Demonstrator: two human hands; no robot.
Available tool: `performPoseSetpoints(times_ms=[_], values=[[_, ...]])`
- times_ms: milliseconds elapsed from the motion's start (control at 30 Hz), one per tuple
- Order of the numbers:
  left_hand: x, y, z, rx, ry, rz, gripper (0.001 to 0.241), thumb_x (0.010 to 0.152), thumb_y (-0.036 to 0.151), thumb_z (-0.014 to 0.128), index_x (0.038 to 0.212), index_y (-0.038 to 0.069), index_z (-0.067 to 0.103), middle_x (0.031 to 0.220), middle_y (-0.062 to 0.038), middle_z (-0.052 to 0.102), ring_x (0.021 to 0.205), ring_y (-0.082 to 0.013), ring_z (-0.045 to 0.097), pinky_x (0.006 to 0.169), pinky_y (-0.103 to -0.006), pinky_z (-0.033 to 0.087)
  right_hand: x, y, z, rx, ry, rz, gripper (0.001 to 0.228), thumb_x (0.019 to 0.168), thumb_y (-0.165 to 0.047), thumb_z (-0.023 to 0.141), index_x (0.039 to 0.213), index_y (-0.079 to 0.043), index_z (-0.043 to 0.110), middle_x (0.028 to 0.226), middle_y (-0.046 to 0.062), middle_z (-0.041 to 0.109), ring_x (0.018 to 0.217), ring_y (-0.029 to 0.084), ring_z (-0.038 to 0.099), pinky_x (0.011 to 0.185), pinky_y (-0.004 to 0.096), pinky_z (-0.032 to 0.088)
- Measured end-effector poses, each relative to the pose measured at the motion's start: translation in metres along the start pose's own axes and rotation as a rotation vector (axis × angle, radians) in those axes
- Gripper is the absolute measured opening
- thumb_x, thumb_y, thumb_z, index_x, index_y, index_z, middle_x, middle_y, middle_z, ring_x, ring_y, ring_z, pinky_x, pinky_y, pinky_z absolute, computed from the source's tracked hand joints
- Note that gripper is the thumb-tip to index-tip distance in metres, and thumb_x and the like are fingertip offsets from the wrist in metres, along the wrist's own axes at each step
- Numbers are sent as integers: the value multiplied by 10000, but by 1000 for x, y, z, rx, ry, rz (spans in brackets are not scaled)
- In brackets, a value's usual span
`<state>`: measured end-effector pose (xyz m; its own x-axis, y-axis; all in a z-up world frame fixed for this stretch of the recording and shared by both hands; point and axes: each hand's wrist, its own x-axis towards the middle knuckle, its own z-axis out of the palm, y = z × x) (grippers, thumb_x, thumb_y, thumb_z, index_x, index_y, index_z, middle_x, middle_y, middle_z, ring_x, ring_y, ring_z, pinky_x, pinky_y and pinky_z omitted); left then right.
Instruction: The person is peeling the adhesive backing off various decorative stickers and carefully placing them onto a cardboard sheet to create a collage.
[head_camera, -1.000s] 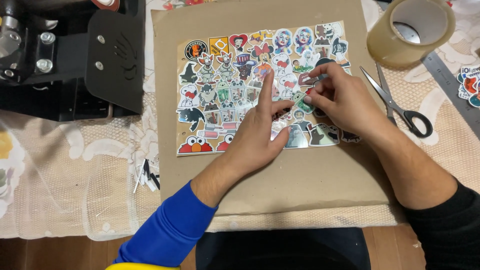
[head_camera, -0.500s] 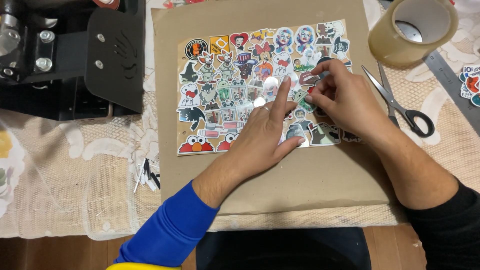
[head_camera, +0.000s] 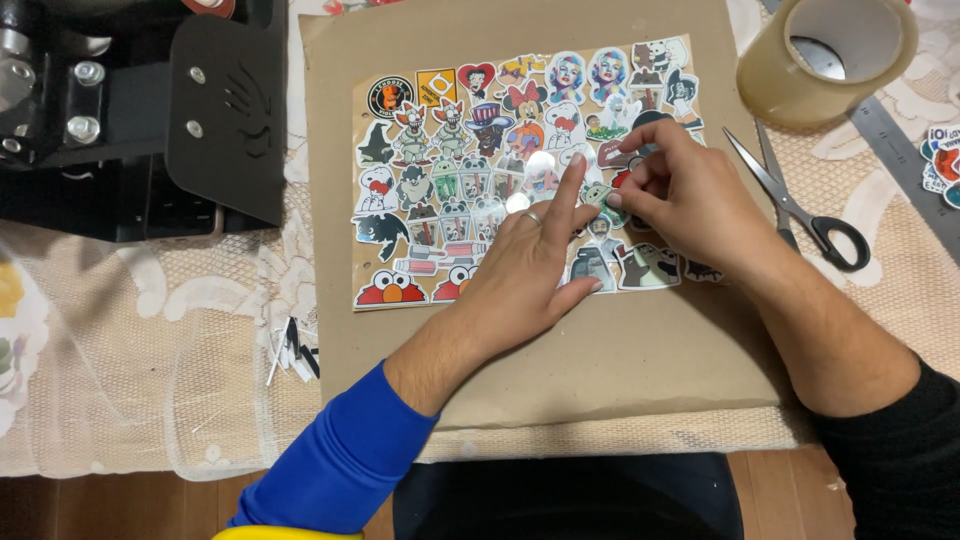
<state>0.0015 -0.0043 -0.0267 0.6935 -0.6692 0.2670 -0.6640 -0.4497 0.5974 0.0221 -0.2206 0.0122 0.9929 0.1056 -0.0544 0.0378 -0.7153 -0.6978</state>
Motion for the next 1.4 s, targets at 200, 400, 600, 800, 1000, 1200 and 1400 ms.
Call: performPoseSetpoints(times_ms=[200, 400, 600, 800, 1000, 1200, 1400], values=[[1, -4, 4, 77, 25, 100, 1317, 812, 323, 896, 1579, 62, -142, 1376, -176, 659, 1243, -342, 552, 1018, -457, 455, -5, -9, 0, -89, 61, -12, 384, 865, -136, 748, 1197, -107, 558, 804, -25, 729, 710, 177, 675, 710, 342, 469], [1, 0, 2, 86, -10, 58, 1282, 819, 424, 878, 1588, 58, -81, 1228, -141, 649, 1158, -326, 544, 986, -453, 441, -4, -3, 4, -140, 99, -19, 380, 820, -143, 788, 1131, -99, 573, 769, -42, 660, 695, 173, 628, 705, 350, 451], [3, 1, 1, 99, -16, 57, 1291, 820, 393, 879, 1579, 49, -107, 1274, -135, 672, 1175, -342, 550, 967, -470, 456, 3, 0, 9, -172, 69, 24, 323, 885, -205, 755, 1130, -133, 558, 806, -19, 617, 726, 230, 601, 663, 402, 417], [3, 2, 1, 89, -35, 38, 1270, 832, 390, 854, 1570, 32, -116, 1314, -138, 667, 1215, -350, 526, 993, -472, 433, 3, 0, 2, -279, -68, 50, 389, 863, -241, 778, 1170, -167, 552, 822, 11, 627, 758, 280, 617, 659, 429, 428], [3, 2, 0, 80, -24, 26, 1271, 823, 326, 864, 1572, 49, -125, 1323, -150, 660, 1209, -361, 539, 1007, -478, 434, 1, 0, 4, -178, 8, 7, 352, 865, -237, 805, 1120, -174, 571, 731, 14, 577, 674, 228, 548, 640, 381, 403], [2, 2, -2, 94, -53, 18, 1233, 833, 314, 836, 1571, 42, -113, 1441, -178, 602, 1319, -364, 492, 1036, -473, 398, -1, 13, 6, -535, 145, -271, 287, 1015, -371, 626, 1239, -245, 752, 799, 51, 586, 688, 340, 627, 561, 476, 456], [2, 4, -2, 91, -71, 1, 1228, 821, 322, 832, 1574, 40, -97, 1429, -172, 613, 1316, -359, 499, 1048, -464, 387, 1, 13, 10, -669, 176, -300, 283, 1030, -369, 591, 1235, -259, 753, 783, 58, 596, 683, 348, 639, 507, 482, 466]])
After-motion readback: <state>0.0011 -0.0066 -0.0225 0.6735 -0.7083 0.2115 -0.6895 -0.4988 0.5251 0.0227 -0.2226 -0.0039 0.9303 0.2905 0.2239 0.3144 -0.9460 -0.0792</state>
